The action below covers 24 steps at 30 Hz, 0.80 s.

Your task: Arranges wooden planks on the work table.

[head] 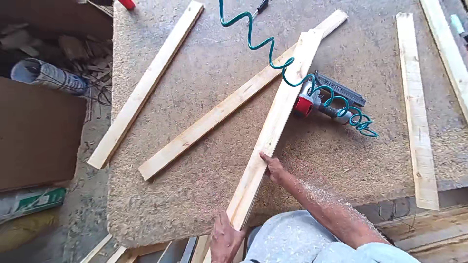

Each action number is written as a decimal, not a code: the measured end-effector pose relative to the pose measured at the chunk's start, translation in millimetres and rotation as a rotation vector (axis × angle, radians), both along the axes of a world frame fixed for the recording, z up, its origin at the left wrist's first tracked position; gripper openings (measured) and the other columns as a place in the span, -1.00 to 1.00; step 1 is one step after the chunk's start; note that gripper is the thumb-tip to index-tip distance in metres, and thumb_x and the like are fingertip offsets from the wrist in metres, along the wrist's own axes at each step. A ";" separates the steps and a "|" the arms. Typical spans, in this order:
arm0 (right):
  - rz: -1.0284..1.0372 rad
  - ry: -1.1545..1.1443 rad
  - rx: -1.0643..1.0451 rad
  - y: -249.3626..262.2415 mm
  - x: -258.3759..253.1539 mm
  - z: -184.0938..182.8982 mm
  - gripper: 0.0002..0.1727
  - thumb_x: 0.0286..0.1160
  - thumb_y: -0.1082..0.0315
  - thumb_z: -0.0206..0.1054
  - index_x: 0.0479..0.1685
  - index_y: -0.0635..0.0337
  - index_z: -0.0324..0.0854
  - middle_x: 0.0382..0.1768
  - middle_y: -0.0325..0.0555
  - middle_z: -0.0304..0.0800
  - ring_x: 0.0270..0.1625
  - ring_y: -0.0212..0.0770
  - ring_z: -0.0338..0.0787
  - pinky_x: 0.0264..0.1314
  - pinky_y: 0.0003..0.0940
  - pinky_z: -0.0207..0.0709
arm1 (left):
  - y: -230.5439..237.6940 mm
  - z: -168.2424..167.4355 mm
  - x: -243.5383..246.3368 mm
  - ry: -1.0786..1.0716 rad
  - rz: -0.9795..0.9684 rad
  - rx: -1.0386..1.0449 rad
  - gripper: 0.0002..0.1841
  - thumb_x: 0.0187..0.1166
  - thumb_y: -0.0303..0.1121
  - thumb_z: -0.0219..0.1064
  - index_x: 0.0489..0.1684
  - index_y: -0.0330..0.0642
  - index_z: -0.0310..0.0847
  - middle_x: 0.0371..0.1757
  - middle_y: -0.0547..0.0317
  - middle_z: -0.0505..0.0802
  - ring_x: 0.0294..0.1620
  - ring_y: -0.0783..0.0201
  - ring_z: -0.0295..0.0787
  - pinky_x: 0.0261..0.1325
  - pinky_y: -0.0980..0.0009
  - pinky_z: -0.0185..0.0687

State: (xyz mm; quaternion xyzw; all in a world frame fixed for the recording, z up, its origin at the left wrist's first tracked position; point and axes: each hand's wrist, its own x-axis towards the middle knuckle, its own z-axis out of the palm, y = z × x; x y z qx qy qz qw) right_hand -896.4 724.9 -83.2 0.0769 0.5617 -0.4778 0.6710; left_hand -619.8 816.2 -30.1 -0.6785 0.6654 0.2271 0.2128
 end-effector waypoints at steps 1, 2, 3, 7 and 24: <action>-0.048 0.020 0.012 4.0 7.4 -0.5 -0.32 0.56 -0.01 0.46 0.49 0.25 0.43 0.02 0.17 0.88 0.01 0.05 0.93 0.06 0.02 0.84 | 13.5 -1.6 -0.4 0.000 0.009 -0.018 0.25 -0.28 0.32 0.72 0.56 -0.34 0.44 0.28 -0.27 0.79 0.28 -0.20 0.78 0.29 -0.16 0.72; -0.067 0.051 0.015 9.4 12.5 -2.2 -0.34 0.55 -0.01 0.47 0.45 0.27 0.46 0.00 0.17 0.89 -0.01 0.04 0.93 0.05 0.00 0.84 | 21.8 -1.5 0.3 0.009 0.018 -0.001 0.26 -0.27 0.33 0.72 0.57 -0.34 0.43 0.29 -0.26 0.79 0.28 -0.19 0.78 0.31 -0.16 0.71; -0.068 0.085 0.007 13.1 14.2 -5.1 -0.35 0.55 0.00 0.47 0.43 0.29 0.48 -0.01 0.17 0.90 -0.02 0.03 0.94 0.05 -0.01 0.85 | 22.4 0.0 3.0 0.033 0.013 0.057 0.28 -0.24 0.38 0.71 0.60 -0.33 0.41 0.31 -0.25 0.79 0.29 -0.17 0.79 0.32 -0.15 0.71; -0.051 0.112 -0.011 25.4 6.8 -14.0 -0.41 0.48 0.18 0.54 0.38 0.34 0.51 -0.03 0.20 0.90 -0.04 0.06 0.94 0.06 0.00 0.86 | -30.9 -3.0 33.3 0.371 0.047 0.419 0.04 0.07 0.49 0.48 0.54 -0.07 0.56 0.24 0.03 0.87 0.26 0.07 0.83 0.40 -0.08 0.71; -0.023 -0.112 -0.091 49.9 35.6 -6.3 -0.38 0.33 0.42 0.54 0.43 0.27 0.42 -0.02 0.18 0.87 -0.04 0.05 0.92 0.04 0.00 0.83 | -375.8 -71.5 -64.7 0.053 -0.321 -0.247 0.13 0.03 0.46 0.57 0.46 -0.37 0.51 0.45 -0.43 0.62 0.54 -0.39 0.51 0.53 -0.33 0.44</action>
